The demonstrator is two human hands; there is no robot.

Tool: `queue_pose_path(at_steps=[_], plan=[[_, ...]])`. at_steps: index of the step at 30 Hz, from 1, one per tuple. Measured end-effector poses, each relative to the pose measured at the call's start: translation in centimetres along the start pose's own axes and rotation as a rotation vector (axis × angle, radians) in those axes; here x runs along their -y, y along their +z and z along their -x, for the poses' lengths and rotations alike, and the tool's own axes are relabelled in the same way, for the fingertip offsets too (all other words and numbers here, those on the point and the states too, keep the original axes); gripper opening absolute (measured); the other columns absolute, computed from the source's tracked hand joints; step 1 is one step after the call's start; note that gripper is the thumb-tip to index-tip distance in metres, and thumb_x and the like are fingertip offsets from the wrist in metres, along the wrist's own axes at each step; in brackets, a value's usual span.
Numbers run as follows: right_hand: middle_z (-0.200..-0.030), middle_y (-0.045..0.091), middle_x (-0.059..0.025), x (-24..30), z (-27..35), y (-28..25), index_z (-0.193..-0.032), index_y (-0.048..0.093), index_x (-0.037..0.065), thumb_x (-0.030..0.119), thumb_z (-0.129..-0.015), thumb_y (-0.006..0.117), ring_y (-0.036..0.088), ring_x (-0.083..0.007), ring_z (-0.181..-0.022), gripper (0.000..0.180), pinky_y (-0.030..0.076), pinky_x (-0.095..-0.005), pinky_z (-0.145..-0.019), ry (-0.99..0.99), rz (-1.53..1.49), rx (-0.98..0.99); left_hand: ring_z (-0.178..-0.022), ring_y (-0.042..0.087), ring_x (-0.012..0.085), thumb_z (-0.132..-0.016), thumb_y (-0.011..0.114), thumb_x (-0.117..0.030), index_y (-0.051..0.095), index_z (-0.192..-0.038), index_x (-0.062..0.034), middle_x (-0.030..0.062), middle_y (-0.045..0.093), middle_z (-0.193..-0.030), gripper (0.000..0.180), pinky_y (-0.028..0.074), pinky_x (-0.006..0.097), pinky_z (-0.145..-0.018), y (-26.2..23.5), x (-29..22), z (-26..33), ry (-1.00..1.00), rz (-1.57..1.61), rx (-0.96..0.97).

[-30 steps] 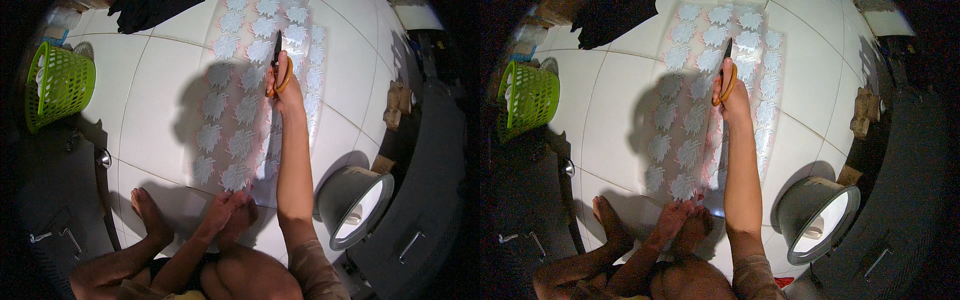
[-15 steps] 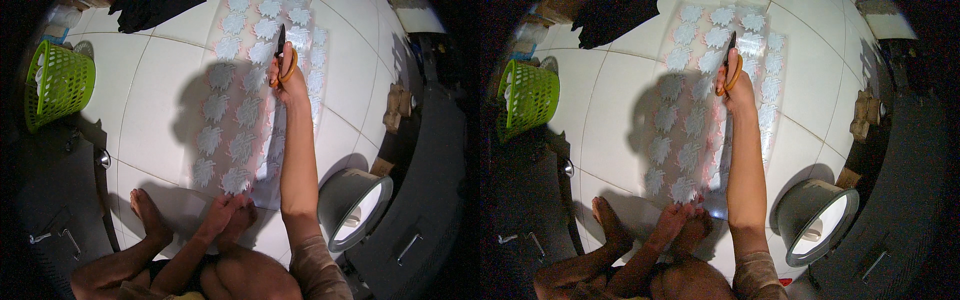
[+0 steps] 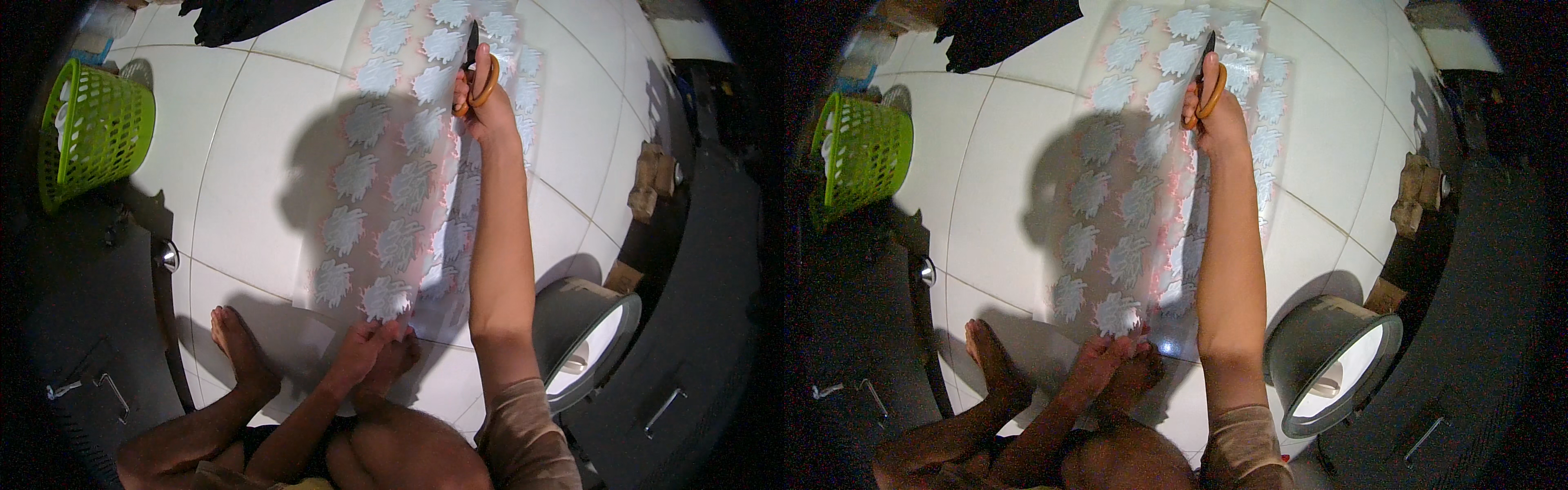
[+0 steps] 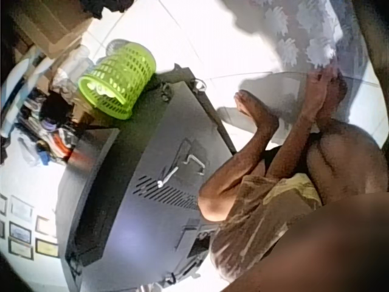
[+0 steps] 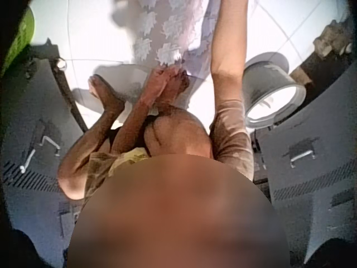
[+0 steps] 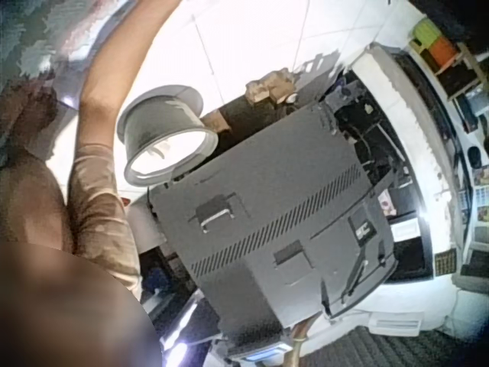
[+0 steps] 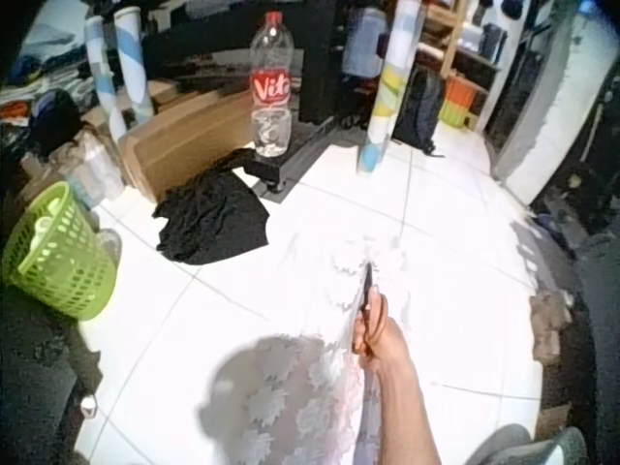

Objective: The person sits on the floor and uses scissors to cut a long sheet of white floral stickers into smaller sections. They then separate the individual sticker shapes from the backing paper and place them into a green basket.

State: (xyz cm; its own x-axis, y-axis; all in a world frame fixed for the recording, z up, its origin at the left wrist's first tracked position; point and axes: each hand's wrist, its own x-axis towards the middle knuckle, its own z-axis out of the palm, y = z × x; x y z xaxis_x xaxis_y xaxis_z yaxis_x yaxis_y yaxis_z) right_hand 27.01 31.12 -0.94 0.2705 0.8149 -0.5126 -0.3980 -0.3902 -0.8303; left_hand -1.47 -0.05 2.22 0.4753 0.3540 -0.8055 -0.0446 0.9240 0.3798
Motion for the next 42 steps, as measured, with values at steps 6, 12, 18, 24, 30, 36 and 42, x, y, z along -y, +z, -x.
queue_pose_path(at_steps=[6, 12, 18, 24, 30, 36, 42], plan=[[-0.06, 0.046, 0.0014, 0.4, -1.6, 0.2, -0.085, 0.053, 0.006, 0.074, -0.088, 0.06, 0.044, -0.0107, -0.048, 0.068, 0.035, -0.0248, -0.044, -0.011, -0.029, -0.001, -0.102, 0.064, 0.0126, -0.104, 0.059, -0.023, 0.068, -0.119, 0.0019, 0.0068, 0.072, -0.115, 0.03, 0.051, 0.031, -0.094, -0.1, -0.8, 0.5, -0.09, -0.062, -0.04], [-0.063, 0.047, 0.0045, 1.6, -2.7, -0.1, -0.081, 0.054, 0.009, 0.072, -0.083, 0.068, 0.043, -0.0053, -0.052, 0.064, 0.036, -0.0175, -0.049, 0.042, -0.107, 0.076, -0.097, 0.062, 0.0112, -0.102, 0.062, -0.025, 0.071, -0.114, -0.0002, 0.0041, 0.073, -0.103, 0.029, 0.051, 0.029, -0.09, 0.2, -0.7, 0.9, -0.005, -0.145, -0.099], [-0.063, 0.047, 0.0029, 4.6, -3.5, 0.4, -0.085, 0.052, 0.008, 0.069, -0.09, 0.061, 0.044, -0.0079, -0.051, 0.062, 0.036, -0.021, -0.048, -0.143, 0.002, 0.059, -0.1, 0.064, 0.0119, -0.103, 0.061, -0.025, 0.07, -0.118, -0.0007, 0.004, 0.072, -0.108, 0.03, 0.049, 0.029, -0.092, -0.3, 1.2, 1.0, -0.068, -0.029, -0.082], [-0.063, 0.048, 0.001, 3.5, 3.5, -0.9, -0.081, 0.053, 0.01, 0.058, -0.096, 0.062, 0.046, -0.0091, -0.055, 0.051, 0.035, -0.0241, -0.052, -0.255, 0.418, -0.027, -0.106, 0.065, 0.0189, -0.104, 0.058, -0.029, 0.066, -0.122, 0.0004, 0.008, 0.069, -0.116, 0.035, 0.05, 0.033, -0.096, -0.7, 2.7, 0.7, -0.067, 0.041, -0.059], [-0.069, 0.059, -0.0072, -6.6, 16.9, 0.5, -0.094, 0.054, 0.002, 0.04, -0.087, 0.079, 0.058, -0.0203, -0.06, 0.046, 0.046, -0.0353, -0.057, -0.175, 0.902, -0.132, -0.124, 0.058, 0.0338, -0.104, 0.053, -0.034, 0.061, -0.127, -0.0006, 0.0183, 0.063, -0.13, 0.041, 0.044, 0.048, -0.11, -1.9, 4.8, -1.2, 0.109, 0.283, 0.204], [-0.077, 0.066, -0.0183, -9.5, 21.7, 3.9, -0.109, 0.049, 0.002, 0.026, -0.092, 0.068, 0.068, -0.0376, -0.073, 0.034, 0.051, -0.0463, -0.061, -0.033, 0.769, -0.065, -0.126, 0.056, 0.032, -0.105, 0.05, -0.038, 0.056, -0.133, -0.0008, 0.0157, 0.061, -0.134, 0.046, 0.04, 0.05, -0.113, -2.8, 4.6, -1.5, 0.016, 0.733, 0.436], [-0.072, 0.059, -0.0142, -5.5, 24.2, 4.8, -0.112, 0.052, 0.002, 0.02, -0.096, 0.064, 0.061, -0.0228, -0.063, 0.027, 0.048, -0.0357, -0.061, -0.381, 0.801, -0.039, -0.122, 0.06, 0.0287, -0.104, 0.053, -0.038, 0.056, -0.133, -0.0026, 0.0141, 0.063, -0.132, 0.046, 0.046, 0.046, -0.108, -4.2, 2.0, -2.7, 0.014, 0.81, -0.006]])
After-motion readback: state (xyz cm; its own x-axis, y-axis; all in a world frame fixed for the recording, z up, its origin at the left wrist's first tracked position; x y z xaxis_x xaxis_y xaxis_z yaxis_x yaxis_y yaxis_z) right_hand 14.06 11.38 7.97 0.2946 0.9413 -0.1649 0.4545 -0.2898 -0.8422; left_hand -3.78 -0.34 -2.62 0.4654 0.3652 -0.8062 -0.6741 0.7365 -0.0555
